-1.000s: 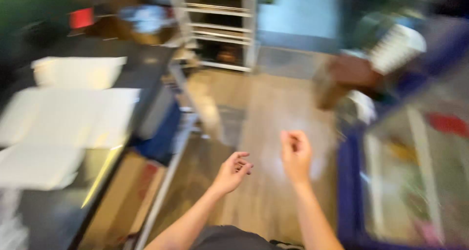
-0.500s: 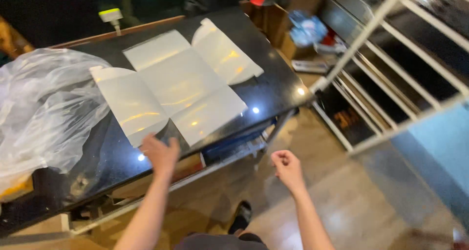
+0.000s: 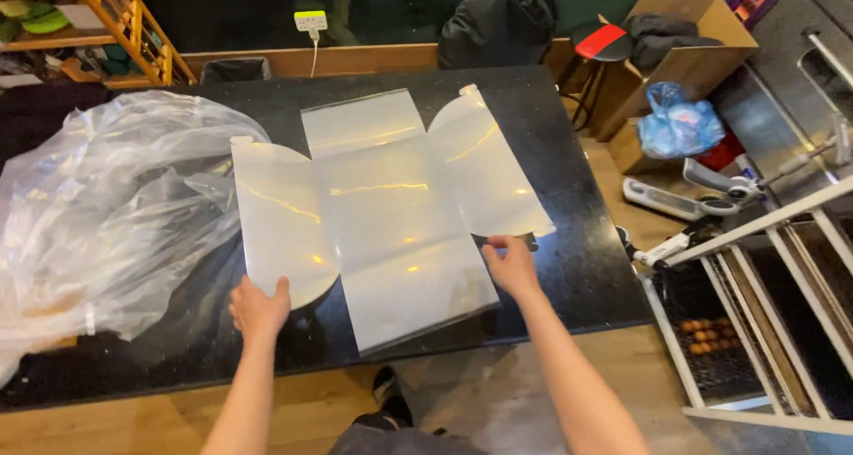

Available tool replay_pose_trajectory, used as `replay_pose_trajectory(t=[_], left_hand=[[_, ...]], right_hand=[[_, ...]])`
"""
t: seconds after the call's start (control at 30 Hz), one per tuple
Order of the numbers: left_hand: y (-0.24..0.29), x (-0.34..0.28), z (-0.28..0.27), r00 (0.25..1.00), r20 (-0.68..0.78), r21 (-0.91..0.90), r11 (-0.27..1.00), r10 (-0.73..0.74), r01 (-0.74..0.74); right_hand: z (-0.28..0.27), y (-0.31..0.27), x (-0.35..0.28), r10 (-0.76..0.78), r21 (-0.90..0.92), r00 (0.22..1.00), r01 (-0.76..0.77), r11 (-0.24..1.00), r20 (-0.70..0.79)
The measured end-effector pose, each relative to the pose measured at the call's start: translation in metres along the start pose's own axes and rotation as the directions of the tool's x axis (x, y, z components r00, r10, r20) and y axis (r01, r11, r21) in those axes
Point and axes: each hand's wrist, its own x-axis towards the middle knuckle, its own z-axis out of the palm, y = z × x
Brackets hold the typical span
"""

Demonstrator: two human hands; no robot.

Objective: Assembling plastic cake boxes by unfolding and creasing flat templates on a countertop

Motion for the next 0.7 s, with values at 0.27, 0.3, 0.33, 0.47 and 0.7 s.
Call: replay_pose_trajectory(t=[0.27,0.3,0.33,0.47,0.7], left_hand=[[0.049,-0.021,-0.025,0.982,-0.091,0.060,0.984,-0.164,0.169],[0.056,-0.023,-0.029,0.980,-0.094,0.056,0.982,-0.173,0.179],[0.062,-0.026,-0.032,0.979,-0.134,0.076,0.983,-0.156,0.167],[0.065,-0.034,-0.026,0.973,-0.175,0.128,0.976,-0.151,0.175],[0.094,-0.042,-0.039,0.956,-0.279,0.163,0.977,-0.088,0.137]], right_hand=[[-0.022,-0.026,0.070,0.039,-0.352,0.995,-0.070,0.933,-0.092],[-0.024,-0.031,0.079,0.032,-0.355,0.996,-0.061,0.933,-0.085],[-0.026,-0.034,0.087,0.084,-0.364,0.991,-0.117,0.924,-0.104],[-0.032,-0.033,0.106,0.230,-0.431,0.972,-0.225,0.874,-0.040],[-0.034,-0.019,0.115,0.114,-0.453,0.993,-0.095,0.886,0.015]])
